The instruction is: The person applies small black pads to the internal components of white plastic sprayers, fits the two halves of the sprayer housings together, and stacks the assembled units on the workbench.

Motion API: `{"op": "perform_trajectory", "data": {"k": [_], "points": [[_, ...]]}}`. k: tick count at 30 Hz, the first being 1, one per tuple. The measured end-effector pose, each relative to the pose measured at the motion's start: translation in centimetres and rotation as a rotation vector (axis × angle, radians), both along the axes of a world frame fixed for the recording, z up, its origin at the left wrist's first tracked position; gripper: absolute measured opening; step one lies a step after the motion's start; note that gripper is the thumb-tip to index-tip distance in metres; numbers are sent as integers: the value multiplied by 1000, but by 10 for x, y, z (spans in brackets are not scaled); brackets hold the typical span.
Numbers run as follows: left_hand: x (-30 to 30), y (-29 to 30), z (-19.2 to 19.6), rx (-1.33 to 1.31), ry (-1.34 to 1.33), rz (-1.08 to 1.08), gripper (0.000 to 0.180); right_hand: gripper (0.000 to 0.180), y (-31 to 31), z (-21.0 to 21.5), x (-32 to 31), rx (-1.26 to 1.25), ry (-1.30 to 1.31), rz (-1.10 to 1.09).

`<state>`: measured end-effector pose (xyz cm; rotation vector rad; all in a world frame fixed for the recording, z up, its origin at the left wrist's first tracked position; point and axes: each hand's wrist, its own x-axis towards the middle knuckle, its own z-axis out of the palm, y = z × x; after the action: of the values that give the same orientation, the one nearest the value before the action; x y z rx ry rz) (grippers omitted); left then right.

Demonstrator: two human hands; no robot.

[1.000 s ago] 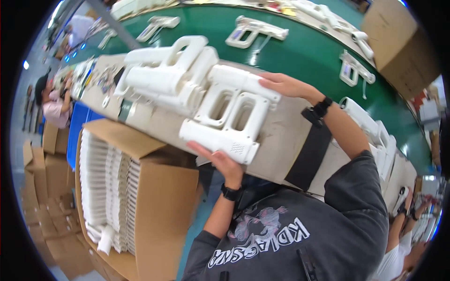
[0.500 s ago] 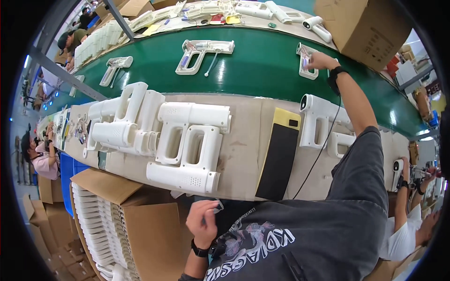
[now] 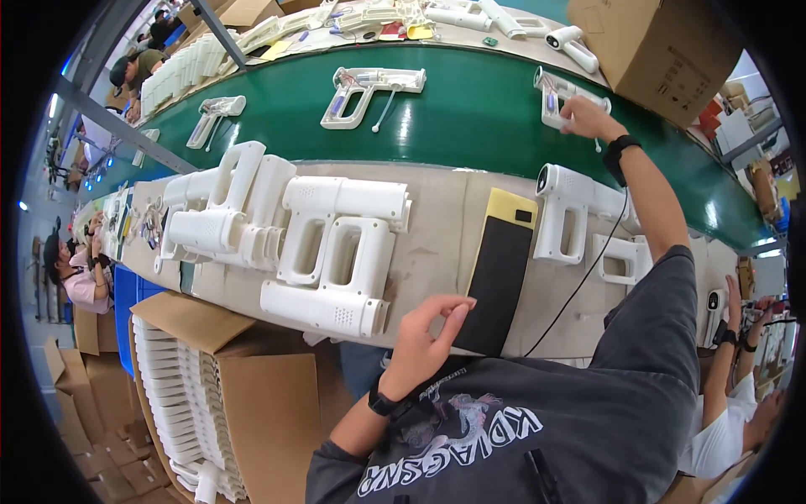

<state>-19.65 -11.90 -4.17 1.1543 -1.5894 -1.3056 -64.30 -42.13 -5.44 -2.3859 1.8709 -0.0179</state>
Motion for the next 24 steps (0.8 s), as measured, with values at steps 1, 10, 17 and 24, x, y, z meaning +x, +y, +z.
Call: {"op": "perform_trajectory", "data": {"k": [1, 10, 17, 24], "points": [[-2, -4, 4, -25, 26, -9, 16, 31, 6, 11, 4, -42, -17, 23], [-22, -26, 12, 122, 527, 100, 41, 21, 142, 134, 154, -291, 3, 606], [-6, -43, 31, 493, 917, 21, 56, 15, 267, 140, 254, -145, -95, 787], [-31, 8, -108, 143, 435, -81, 62, 13, 329, 140, 272, -66, -11, 812]]}}
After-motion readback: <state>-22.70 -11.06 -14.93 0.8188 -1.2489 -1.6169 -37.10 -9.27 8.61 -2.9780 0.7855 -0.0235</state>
